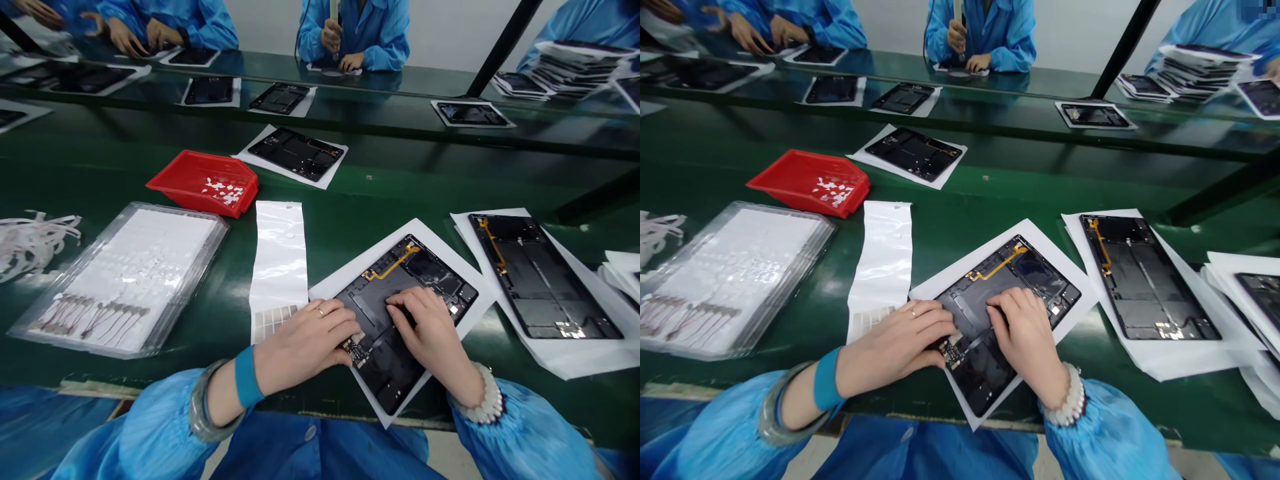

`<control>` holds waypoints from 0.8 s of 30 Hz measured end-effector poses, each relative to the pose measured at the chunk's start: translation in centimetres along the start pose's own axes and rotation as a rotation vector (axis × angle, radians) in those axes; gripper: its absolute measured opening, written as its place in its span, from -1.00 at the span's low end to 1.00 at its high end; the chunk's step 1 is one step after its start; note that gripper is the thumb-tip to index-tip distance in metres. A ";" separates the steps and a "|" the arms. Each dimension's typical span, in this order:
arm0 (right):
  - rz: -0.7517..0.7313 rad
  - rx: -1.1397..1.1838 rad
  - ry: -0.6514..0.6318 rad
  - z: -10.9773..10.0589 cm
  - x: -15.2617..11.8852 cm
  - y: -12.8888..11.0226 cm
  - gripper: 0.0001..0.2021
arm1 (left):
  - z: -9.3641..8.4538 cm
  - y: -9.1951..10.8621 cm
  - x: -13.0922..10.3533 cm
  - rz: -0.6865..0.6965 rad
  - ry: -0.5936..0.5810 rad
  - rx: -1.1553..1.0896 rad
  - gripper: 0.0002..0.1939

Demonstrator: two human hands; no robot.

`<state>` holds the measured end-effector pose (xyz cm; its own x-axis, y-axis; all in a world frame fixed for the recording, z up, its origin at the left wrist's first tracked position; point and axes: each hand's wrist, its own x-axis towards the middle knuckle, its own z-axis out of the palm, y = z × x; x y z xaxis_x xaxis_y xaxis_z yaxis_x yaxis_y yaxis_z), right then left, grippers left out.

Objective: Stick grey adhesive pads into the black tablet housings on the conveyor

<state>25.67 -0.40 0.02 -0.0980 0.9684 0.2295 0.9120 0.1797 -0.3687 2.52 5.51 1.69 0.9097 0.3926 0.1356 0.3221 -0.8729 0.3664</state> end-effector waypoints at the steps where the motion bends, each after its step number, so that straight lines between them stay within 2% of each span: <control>1: -0.002 -0.004 -0.004 0.0 0.0 0.0 -0.83 | 0.1 0.1 -0.2 0.003 0.011 0.021 -0.68; 8: 0.003 -0.005 -0.006 -0.1 0.0 -0.1 -0.85 | 1.1 1.0 -1.2 0.080 0.026 0.217 -0.57; 14: -0.003 -0.019 -0.006 0.1 0.0 0.0 -0.85 | 1.0 1.5 -1.2 -0.022 0.077 0.188 -0.45; 16: -0.008 -0.019 -0.005 0.1 0.0 0.1 -0.84 | 0.8 1.4 -1.0 -0.042 0.089 0.148 -0.49; 21: -0.012 -0.010 -0.007 0.1 -0.1 0.2 -0.80 | 0.4 1.1 -0.6 -0.003 0.032 0.130 -0.74; 24: -0.006 -0.018 -0.008 0.1 -0.2 0.1 -0.81 | 0.2 0.8 -0.3 0.016 0.019 0.128 -0.74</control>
<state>25.76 -0.53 -0.14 -0.1064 0.9687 0.2245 0.9183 0.1823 -0.3515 2.58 4.65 1.72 0.9101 0.3828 0.1587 0.3395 -0.9084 0.2441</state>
